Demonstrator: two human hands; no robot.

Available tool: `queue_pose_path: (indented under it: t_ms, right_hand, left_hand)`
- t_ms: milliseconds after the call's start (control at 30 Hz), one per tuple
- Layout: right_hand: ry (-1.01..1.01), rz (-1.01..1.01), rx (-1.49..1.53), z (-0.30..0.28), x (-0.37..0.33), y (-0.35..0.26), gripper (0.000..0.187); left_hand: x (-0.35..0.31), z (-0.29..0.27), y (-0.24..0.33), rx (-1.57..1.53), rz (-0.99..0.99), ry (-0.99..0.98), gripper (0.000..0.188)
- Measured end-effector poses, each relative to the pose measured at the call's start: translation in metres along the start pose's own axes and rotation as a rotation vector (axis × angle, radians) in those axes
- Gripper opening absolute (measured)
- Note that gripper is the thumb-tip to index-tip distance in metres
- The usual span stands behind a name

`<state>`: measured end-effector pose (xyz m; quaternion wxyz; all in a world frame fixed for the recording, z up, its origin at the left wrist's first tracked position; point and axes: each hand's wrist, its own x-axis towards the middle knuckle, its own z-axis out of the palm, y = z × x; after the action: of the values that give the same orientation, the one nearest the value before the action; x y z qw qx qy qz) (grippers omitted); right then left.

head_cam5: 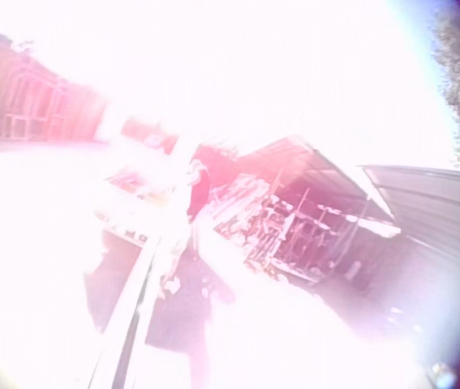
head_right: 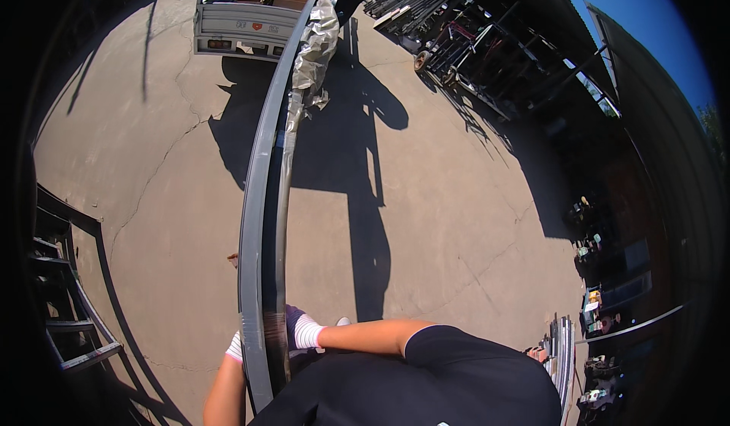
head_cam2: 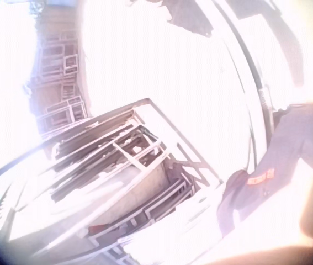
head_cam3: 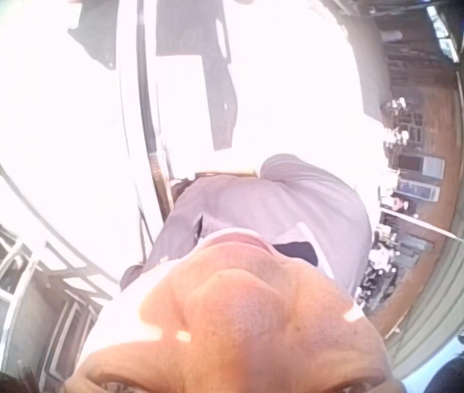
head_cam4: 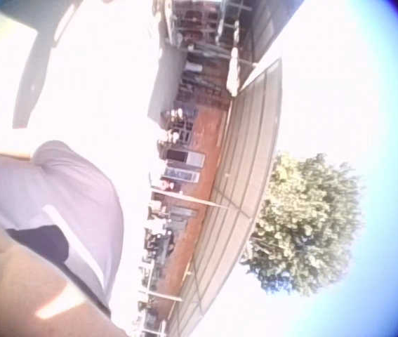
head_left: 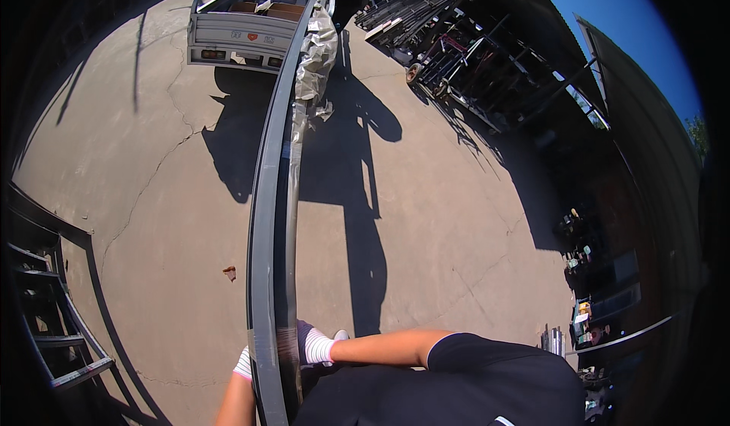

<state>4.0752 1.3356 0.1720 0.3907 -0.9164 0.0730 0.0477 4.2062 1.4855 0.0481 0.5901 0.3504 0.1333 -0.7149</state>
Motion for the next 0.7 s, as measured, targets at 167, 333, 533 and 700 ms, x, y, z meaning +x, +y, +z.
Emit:
queue_pose_path:
  t_ms: [167,333,533,700]
  right_hand:
    - [-0.237,0.031,2.047,0.038,0.019,0.024,0.029]
    - [-0.164,-0.037,1.630,0.079,0.019,0.059,0.035]
    - [-0.188,-0.130,1.061,0.076,0.021,0.063,0.027]
    - [-0.183,0.376,1.537,0.063,0.023,0.051,0.030]
  left_hand:
    - [0.006,0.005,0.007,-0.014,-0.044,-0.005,0.024]
    - [0.007,0.002,0.007,-0.031,-0.071,0.003,0.024]
    - [-0.003,0.008,0.009,-0.058,-0.081,0.019,0.024]
    - [-0.021,0.015,0.003,-0.143,-0.068,0.004,0.025]
